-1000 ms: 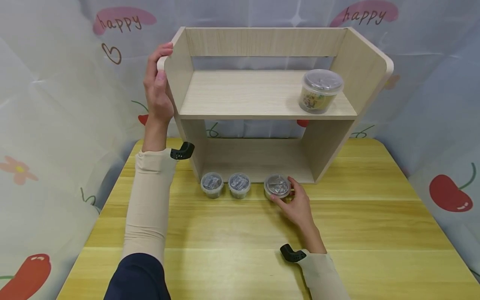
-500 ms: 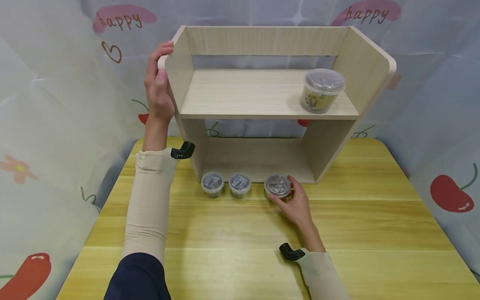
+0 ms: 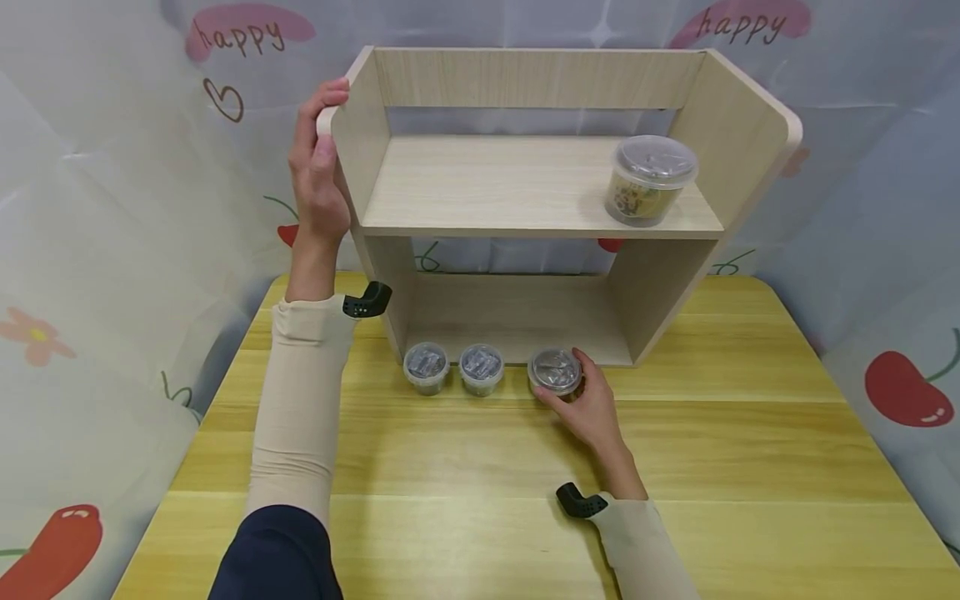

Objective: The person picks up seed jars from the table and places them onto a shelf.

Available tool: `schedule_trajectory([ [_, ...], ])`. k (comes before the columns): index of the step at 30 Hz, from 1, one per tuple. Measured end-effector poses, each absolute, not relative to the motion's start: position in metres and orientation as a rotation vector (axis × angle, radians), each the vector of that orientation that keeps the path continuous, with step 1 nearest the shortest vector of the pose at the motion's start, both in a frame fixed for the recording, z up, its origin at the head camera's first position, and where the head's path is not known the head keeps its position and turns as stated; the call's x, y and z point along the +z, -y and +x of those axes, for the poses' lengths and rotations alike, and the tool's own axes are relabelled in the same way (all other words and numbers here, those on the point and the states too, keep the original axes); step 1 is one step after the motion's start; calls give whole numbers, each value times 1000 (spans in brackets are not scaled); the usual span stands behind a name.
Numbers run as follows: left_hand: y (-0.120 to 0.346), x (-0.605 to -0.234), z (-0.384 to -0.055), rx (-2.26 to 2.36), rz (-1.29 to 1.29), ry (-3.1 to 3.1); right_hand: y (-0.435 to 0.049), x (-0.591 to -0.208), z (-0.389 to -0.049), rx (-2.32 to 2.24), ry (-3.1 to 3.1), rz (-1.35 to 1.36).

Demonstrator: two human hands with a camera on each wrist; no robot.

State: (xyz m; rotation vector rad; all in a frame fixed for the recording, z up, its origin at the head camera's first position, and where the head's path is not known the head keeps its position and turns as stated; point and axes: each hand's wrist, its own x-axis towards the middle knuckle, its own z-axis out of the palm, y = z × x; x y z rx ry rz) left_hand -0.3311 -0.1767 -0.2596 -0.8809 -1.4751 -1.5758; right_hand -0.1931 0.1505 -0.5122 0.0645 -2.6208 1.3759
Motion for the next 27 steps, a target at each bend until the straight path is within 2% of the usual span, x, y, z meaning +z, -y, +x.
schedule_trajectory([
  [12, 175, -255, -325, -1588, -885, 1457, -148, -510, -195, 1381, 2620, 60],
  [27, 178, -263, -335, -1552, -879, 1479, -147, -511, -194, 1396, 2624, 30],
])
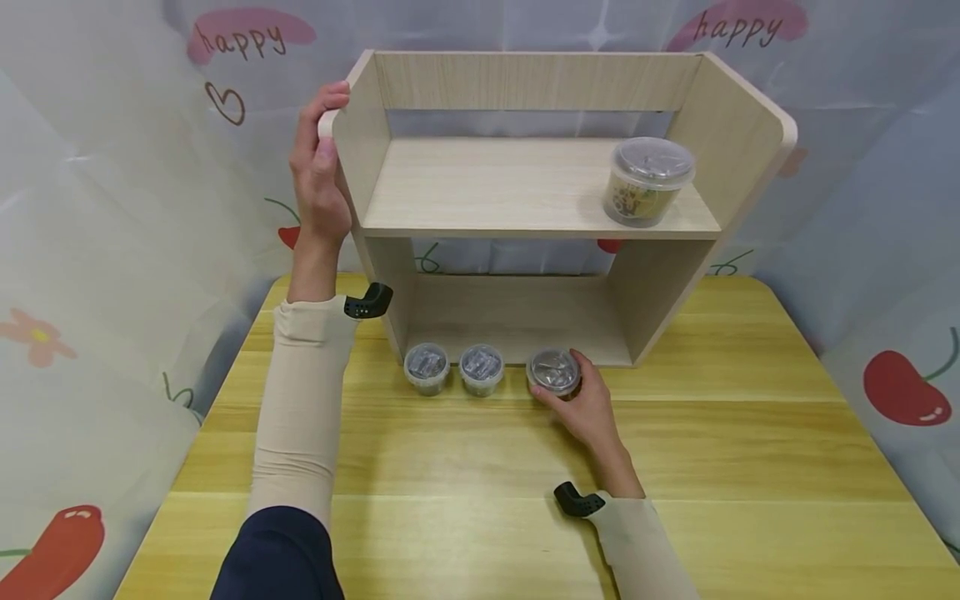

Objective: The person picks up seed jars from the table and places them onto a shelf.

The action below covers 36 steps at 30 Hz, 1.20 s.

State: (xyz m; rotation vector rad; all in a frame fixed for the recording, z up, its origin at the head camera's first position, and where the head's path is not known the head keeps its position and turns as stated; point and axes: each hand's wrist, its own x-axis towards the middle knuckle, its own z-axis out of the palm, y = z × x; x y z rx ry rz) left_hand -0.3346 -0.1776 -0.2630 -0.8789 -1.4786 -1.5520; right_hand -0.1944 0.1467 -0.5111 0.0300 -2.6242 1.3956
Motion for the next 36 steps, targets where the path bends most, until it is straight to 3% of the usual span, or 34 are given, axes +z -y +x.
schedule_trajectory([
  [36, 175, -259, -329, -1579, -857, 1474, -148, -498, -185, 1424, 2583, -32],
])
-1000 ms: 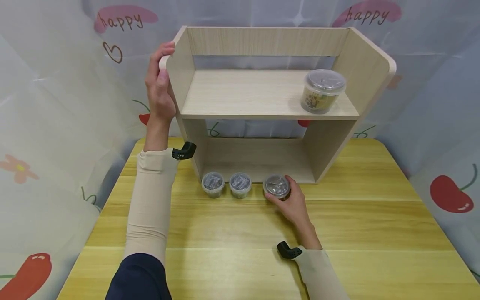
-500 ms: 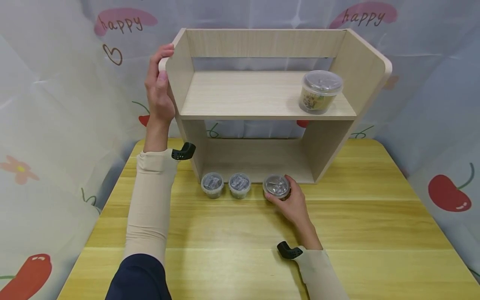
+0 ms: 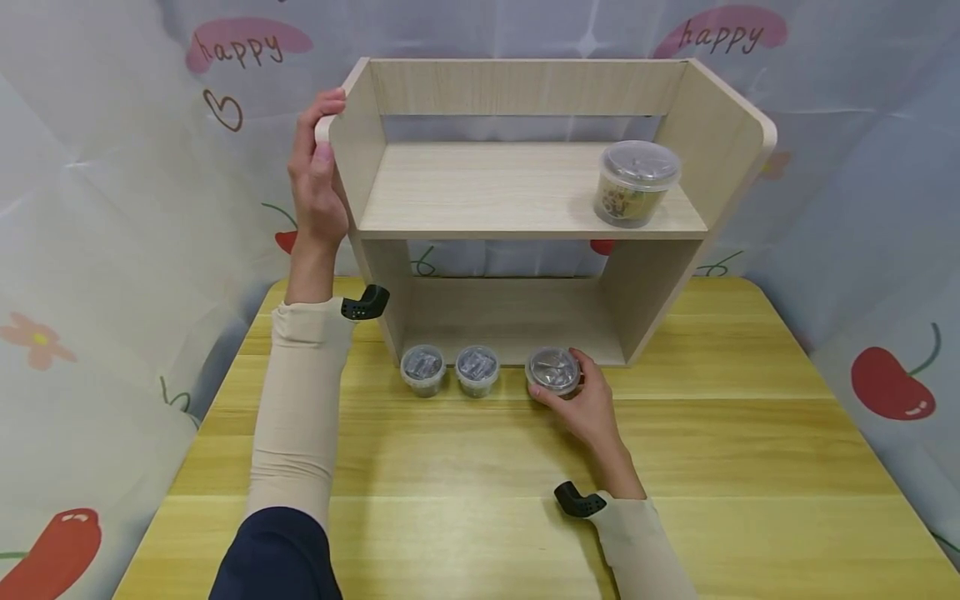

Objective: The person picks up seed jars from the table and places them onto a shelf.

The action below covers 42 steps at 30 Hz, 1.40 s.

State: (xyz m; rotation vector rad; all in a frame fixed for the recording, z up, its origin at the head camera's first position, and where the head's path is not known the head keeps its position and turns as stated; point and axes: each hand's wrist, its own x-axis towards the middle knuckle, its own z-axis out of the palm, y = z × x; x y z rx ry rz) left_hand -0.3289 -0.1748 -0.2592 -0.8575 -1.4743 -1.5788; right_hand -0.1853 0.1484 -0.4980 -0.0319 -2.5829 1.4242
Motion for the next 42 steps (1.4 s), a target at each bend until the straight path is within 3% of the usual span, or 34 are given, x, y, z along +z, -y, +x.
schedule_trajectory([
  [42, 176, -259, -331, -1567, -861, 1471, -157, -468, -174, 1387, 2508, 8],
])
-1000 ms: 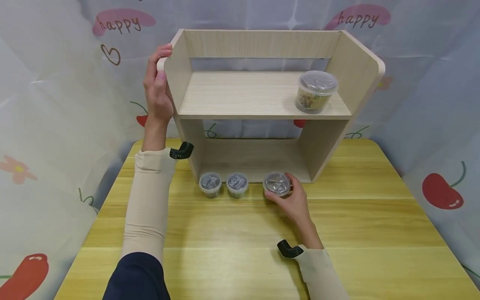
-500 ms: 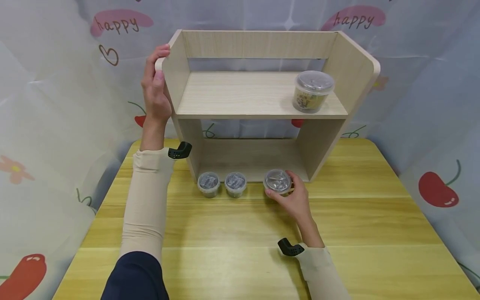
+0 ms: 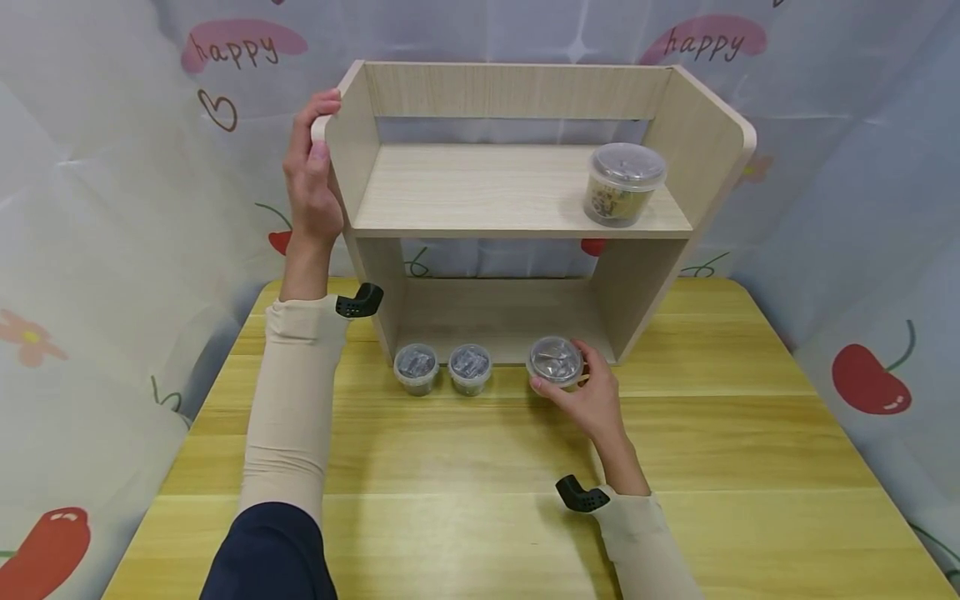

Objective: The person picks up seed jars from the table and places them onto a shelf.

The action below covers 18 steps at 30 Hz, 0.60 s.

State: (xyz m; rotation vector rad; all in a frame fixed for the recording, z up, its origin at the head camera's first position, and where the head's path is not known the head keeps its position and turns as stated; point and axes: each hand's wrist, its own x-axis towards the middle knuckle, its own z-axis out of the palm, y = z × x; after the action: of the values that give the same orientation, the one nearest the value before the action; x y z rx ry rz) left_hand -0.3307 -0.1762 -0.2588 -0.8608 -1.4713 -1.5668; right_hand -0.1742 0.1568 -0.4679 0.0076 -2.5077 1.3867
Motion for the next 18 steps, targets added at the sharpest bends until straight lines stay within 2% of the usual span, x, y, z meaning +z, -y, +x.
schedule_trajectory([
  [18, 176, -259, -330, -1558, -856, 1479, -158, -458, -172, 1381, 2471, 0],
])
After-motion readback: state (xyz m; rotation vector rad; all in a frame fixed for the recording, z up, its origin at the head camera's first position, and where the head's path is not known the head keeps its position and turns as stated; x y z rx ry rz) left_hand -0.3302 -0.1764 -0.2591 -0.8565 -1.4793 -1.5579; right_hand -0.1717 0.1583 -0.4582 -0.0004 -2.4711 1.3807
